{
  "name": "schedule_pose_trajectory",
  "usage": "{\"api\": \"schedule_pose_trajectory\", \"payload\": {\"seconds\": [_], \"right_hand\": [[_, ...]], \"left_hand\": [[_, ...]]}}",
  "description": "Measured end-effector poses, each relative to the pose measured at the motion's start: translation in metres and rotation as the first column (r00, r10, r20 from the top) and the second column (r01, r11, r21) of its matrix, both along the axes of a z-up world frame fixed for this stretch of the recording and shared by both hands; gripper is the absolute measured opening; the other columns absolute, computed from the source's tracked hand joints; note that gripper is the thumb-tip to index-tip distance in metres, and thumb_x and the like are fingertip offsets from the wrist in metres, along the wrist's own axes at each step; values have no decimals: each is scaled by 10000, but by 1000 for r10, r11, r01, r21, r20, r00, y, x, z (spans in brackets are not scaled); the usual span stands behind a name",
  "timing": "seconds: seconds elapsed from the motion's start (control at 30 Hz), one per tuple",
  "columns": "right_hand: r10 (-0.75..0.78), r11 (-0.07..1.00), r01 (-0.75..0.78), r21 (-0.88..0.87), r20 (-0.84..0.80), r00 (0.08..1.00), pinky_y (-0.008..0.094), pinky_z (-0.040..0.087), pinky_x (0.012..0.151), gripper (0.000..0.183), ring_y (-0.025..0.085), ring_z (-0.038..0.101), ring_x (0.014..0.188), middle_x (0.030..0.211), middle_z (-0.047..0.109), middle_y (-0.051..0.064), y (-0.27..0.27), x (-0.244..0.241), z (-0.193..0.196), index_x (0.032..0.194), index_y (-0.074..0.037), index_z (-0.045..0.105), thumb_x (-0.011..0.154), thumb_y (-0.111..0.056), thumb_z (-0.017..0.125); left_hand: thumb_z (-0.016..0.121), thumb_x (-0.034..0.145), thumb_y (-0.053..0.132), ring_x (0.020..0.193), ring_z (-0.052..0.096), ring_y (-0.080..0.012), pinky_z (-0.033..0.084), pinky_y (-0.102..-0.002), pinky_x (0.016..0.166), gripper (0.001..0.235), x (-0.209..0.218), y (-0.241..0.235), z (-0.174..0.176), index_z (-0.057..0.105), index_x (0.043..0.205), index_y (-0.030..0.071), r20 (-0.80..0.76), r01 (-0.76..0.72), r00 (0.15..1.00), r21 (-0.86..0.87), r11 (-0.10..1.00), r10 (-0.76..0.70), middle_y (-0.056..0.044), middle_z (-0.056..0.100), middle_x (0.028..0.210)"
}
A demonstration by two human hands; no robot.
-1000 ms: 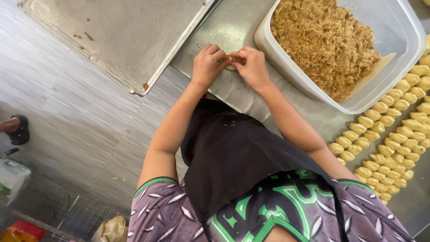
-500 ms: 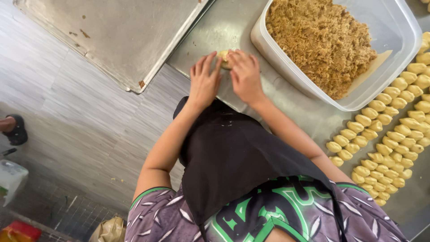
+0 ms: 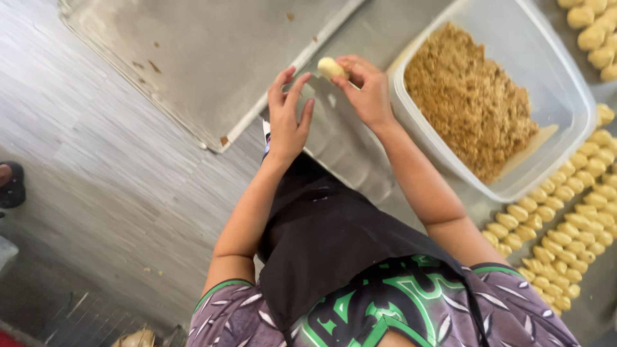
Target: The person repeatedly picks up small dough balls, scoops a brown filling from a plastic tub, and encloses the filling within the dough. The finished filled dough balls are placed onto a metal baking tray. The person continues this process throughout the clip.
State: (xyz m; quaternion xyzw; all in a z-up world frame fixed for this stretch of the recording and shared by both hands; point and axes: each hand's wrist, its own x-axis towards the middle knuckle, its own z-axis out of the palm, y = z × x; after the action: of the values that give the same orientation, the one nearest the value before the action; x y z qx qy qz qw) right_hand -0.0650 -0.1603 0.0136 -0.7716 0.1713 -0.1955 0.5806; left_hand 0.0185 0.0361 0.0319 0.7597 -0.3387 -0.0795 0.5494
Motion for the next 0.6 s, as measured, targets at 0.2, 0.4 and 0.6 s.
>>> {"api": "schedule_pose_trajectory", "payload": {"seconds": [0.2,0.4,0.6], "right_hand": [[-193,969,181,166,55,980,271,537,768,269,116,717,859,933,771,62,-40,179,5,1174,-31,627,934,-66,744],[-329,943,326,-70,-26,944,322,537,840,220,131,755,892,924,784,18,-82,337,-16,1078,-105,667,918,-174,802],[-421,694,403,-596,118,900,480,333,972,318,267,455,1162,1153,535,56,-88,352,-21,1065,-130,699,831,-257,873]], "left_hand": [[690,964,8,1407,474,-320,420,-433,1180,415,91,-2,7,626,1366,88,6,-125,992,-16,992,125,-139,444,1517],[696,943,24,1375,457,-328,446,-409,1099,359,172,-15,4,646,1294,86,-88,-66,994,15,998,67,-144,446,1487],[686,946,27,1326,459,-305,484,-383,990,297,218,-33,2,676,1236,90,-116,-25,993,2,1000,25,-127,453,1483]]}}
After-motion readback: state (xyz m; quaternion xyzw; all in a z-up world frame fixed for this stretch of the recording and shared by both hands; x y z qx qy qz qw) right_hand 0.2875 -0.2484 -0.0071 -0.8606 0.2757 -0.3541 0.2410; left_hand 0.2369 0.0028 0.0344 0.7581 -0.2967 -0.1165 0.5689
